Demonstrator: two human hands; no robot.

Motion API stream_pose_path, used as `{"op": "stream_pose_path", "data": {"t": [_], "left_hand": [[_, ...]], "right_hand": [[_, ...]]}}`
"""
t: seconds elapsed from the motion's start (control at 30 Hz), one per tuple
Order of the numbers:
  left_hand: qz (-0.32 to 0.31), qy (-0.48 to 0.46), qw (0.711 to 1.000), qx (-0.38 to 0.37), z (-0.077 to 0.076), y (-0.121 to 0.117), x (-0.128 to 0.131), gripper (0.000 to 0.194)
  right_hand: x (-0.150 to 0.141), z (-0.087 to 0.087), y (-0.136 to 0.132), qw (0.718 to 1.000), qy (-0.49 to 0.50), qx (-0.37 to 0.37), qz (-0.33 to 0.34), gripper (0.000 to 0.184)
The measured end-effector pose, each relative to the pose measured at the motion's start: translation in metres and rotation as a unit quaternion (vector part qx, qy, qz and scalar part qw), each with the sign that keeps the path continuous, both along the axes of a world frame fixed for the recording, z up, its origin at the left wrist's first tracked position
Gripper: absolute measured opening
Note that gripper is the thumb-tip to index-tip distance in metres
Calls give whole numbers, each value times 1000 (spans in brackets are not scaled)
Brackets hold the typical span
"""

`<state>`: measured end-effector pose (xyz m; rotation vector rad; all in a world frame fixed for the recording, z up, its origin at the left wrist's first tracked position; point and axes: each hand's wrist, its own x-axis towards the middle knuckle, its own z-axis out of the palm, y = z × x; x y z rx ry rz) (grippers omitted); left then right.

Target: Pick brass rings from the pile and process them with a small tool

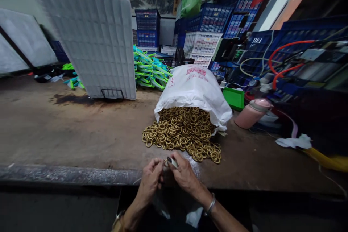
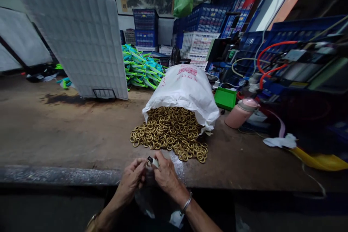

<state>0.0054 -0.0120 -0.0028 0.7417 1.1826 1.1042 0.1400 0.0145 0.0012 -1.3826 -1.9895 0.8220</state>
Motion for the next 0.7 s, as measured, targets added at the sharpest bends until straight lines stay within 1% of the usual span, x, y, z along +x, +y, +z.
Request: {"op": "stream_pose_path", "data": {"t": [0.07,0.13,0.3,0.37,0.47,0.53,0.6,0.7], "left_hand": [[-17,31,999,9,4,-1,3,33],[-21,52,998,16,9,-3,6,31],[-31,66,995,75,20,-9,7,27],[-46,58,995,64,20,-10,6,27],[-85,49,995,17,17,-10,5,32],[-107,36,994,12,13,-10,4,34],[-115,13,993,17,10,-10,5,35],[-106,-24,994,10,9,-11,6,35]], "right_hand": [[1,6,-5,999,31,-6,7,4],[1,9,-7,997,70,-23,-3,10],[1,8,-6,981,149,-120,-26,22],[1,10,-6,977,158,-140,-26,23],[1,14,-7,980,150,-125,-32,22],[1,17,-8,985,136,-104,-26,21],[2,18,-8,986,133,-102,-13,21],[4,17,-5,983,147,-114,-5,22]]}}
